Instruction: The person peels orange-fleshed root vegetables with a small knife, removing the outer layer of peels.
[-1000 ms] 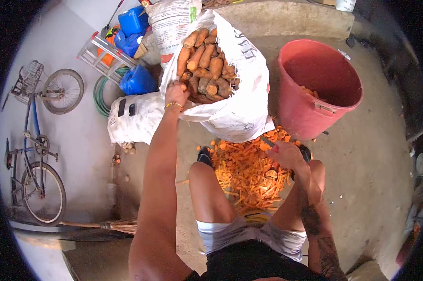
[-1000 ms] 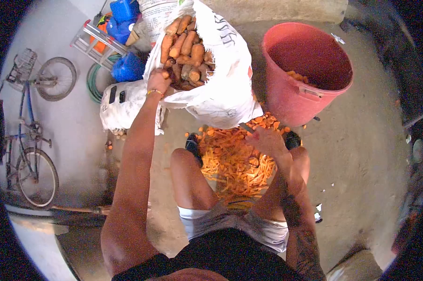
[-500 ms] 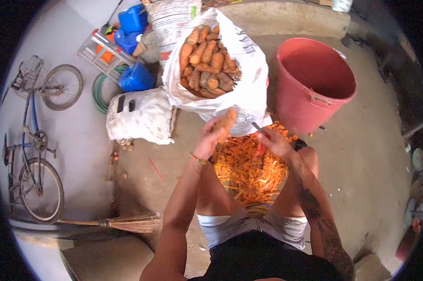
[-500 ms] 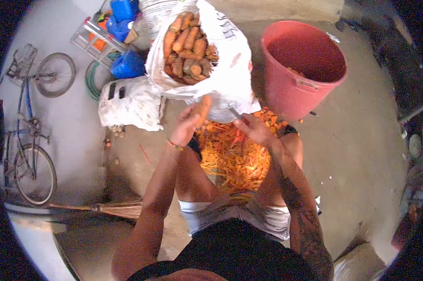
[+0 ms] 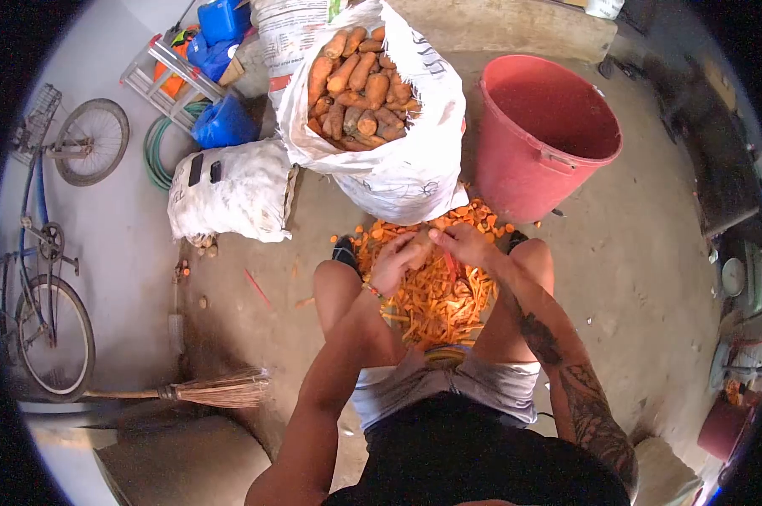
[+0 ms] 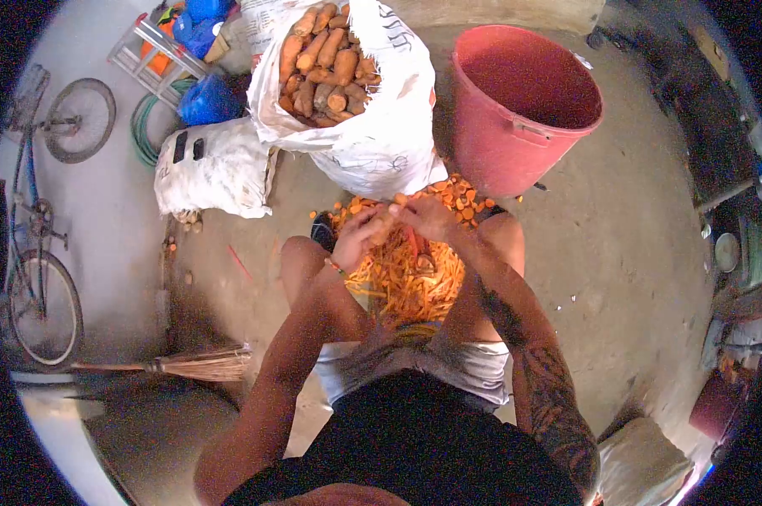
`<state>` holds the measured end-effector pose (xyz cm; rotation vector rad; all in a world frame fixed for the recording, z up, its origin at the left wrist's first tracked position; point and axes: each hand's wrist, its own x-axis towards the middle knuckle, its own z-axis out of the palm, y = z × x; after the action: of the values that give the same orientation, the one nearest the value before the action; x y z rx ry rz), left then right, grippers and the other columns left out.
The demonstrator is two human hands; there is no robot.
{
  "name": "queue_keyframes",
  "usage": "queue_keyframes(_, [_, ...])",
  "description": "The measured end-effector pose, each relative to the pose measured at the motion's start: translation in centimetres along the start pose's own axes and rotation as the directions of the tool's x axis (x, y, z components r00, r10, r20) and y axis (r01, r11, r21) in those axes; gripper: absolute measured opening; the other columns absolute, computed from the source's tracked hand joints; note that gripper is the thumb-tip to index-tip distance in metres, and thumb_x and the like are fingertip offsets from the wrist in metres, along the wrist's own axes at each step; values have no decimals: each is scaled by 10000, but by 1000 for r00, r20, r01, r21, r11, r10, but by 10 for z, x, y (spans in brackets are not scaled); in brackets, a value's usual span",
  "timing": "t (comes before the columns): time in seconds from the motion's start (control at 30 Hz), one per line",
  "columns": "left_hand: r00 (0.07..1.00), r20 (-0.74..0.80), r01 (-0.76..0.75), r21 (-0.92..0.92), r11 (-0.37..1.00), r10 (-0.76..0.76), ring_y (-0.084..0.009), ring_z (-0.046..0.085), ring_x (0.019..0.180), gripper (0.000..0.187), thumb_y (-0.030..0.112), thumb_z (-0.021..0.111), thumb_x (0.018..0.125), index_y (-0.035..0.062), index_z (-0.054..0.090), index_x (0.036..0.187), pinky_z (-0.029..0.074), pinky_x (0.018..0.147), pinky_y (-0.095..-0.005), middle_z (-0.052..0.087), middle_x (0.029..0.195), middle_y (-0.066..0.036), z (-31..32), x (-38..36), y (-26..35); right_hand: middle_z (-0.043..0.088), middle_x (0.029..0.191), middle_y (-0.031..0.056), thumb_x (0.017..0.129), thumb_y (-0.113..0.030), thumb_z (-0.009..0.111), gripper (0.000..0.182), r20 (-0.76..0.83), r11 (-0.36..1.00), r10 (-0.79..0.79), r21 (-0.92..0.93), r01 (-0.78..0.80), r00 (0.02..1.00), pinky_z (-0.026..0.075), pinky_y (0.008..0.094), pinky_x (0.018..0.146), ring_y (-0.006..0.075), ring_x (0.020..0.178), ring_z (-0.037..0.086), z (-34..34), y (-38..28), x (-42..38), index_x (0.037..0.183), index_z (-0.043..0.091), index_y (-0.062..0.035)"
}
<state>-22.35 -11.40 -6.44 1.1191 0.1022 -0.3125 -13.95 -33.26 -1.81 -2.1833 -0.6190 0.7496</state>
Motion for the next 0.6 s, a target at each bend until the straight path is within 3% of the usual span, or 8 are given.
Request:
queue_keyframes(0.07, [989,30,146,-355,923,-144,-189,635,986,460,322,565,974,36,548,1333,508,851,-321,649,1161,-59,-2,1,-8,640,809,115,924,-565,630,580,-170,950,-68,289,116,983,498,383,674,233,743,632,21,28,18,1093,603,-10])
queue_keyframes(0.1, [986,-28,144,-354,924,-164,-198,630,878,451,395,466,1005,61,564,1294,504,777,-341,658,1071,-45,14,-1,-2,639,802,113,913,-529,676,547,-261,889,-80,418,187,962,499,387,664,238,719,632,29,37,23,1089,599,-16])
queue_keyframes(0.2, [995,-74,44,-250,967,-65,-186,627,851,421,405,479,1002,84,583,1254,497,759,-371,663,1031,-35,25,0,-4,654,828,82,859,-396,786,487,-354,958,-285,-91,271,891,520,390,675,212,736,647,16,6,1,1088,581,-20])
queue_keyframes(0.3, [981,86,195,-323,926,-176,-175,631,849,421,425,472,1006,96,588,1241,495,762,-386,671,1029,-27,2,4,-9,631,829,59,859,-344,794,493,-417,997,-2,75,36,909,506,335,680,173,743,610,-9,-8,-1,1142,543,-26])
queue_keyframes(0.4, [974,134,217,-352,911,-180,-172,609,795,420,433,471,1005,103,589,1236,482,729,-370,676,1016,-37,6,3,4,601,811,59,779,-361,853,561,-579,678,7,602,422,815,519,354,721,195,781,618,3,31,37,1130,545,-49])
queue_keyframes(0.43, [978,107,205,-365,908,-177,-175,601,776,414,435,480,1001,113,586,1239,475,714,-369,670,987,-41,10,2,5,616,812,87,762,-271,858,475,-572,731,-170,473,492,802,527,359,708,224,799,635,10,21,25,1065,559,-61])
queue_keyframes(0.53, [988,61,152,-320,935,-140,-171,621,780,432,431,499,990,119,571,1279,477,658,-320,670,1000,-33,19,-3,5,692,914,90,853,-284,785,394,-325,973,-201,-173,151,924,560,404,782,260,887,702,0,-7,-9,1065,569,-32])
queue_keyframes(0.6, [982,53,186,-344,920,-179,-177,623,796,447,429,503,994,118,561,1310,478,667,-326,674,1026,-32,7,-6,-7,675,887,125,857,-301,767,434,-491,907,-48,343,243,870,547,411,757,286,857,697,-4,27,18,1127,561,-31])
